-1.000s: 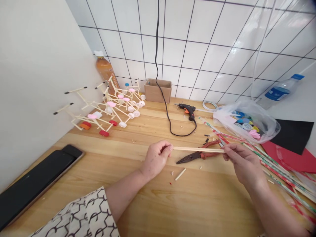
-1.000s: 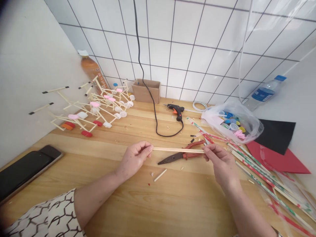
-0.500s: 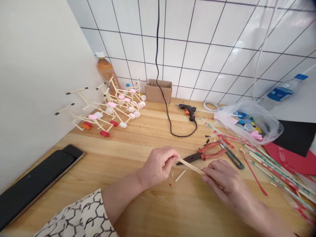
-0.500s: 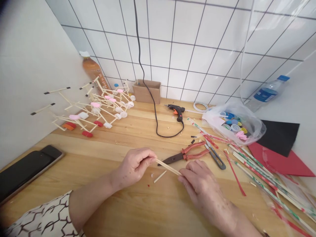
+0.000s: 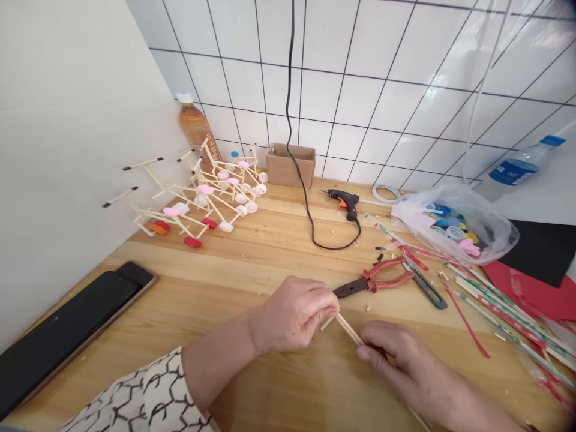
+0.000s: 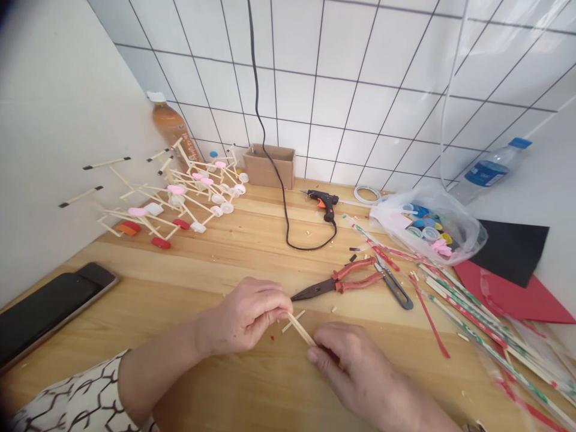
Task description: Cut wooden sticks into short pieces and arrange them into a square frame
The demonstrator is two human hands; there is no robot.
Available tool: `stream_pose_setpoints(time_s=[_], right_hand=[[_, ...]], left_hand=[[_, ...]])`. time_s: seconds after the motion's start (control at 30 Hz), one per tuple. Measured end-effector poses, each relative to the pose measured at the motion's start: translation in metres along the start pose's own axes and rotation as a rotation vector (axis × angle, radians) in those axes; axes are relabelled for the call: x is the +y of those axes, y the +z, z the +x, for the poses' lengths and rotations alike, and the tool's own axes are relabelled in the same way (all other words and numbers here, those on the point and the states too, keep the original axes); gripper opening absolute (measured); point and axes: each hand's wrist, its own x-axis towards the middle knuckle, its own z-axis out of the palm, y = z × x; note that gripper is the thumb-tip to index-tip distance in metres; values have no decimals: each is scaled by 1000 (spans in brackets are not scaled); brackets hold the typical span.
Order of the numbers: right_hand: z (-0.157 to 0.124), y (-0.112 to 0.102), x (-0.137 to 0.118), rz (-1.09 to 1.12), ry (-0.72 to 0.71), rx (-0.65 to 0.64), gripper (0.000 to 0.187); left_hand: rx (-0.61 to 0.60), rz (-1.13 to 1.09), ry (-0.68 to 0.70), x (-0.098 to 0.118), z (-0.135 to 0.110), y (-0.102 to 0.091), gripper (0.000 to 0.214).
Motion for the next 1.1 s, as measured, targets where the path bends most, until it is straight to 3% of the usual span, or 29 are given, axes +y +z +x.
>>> stream_pose_setpoints(time_s=[0.23, 0.37, 0.53, 0.7, 0.8, 1.1], right_hand=[[4, 8, -1, 38, 21, -27, 37], [7, 12, 2, 102, 4, 33, 38], [12, 11, 4, 277, 43, 204, 39], [13, 12, 3, 415, 126, 432, 37], [14, 15, 0, 465, 128, 487, 35], [17, 27, -9, 520, 81, 423, 35]], left_hand=[[-36, -111, -27, -3, 1, 4, 27], [43, -323, -243, -4, 2, 10, 20], [264, -700, -504, -2, 5, 22, 27], [255, -909, -656, 8, 7, 30, 21], [254, -953, -663, 16, 6, 33, 20], [347, -1187, -656, 27, 5, 40, 15]])
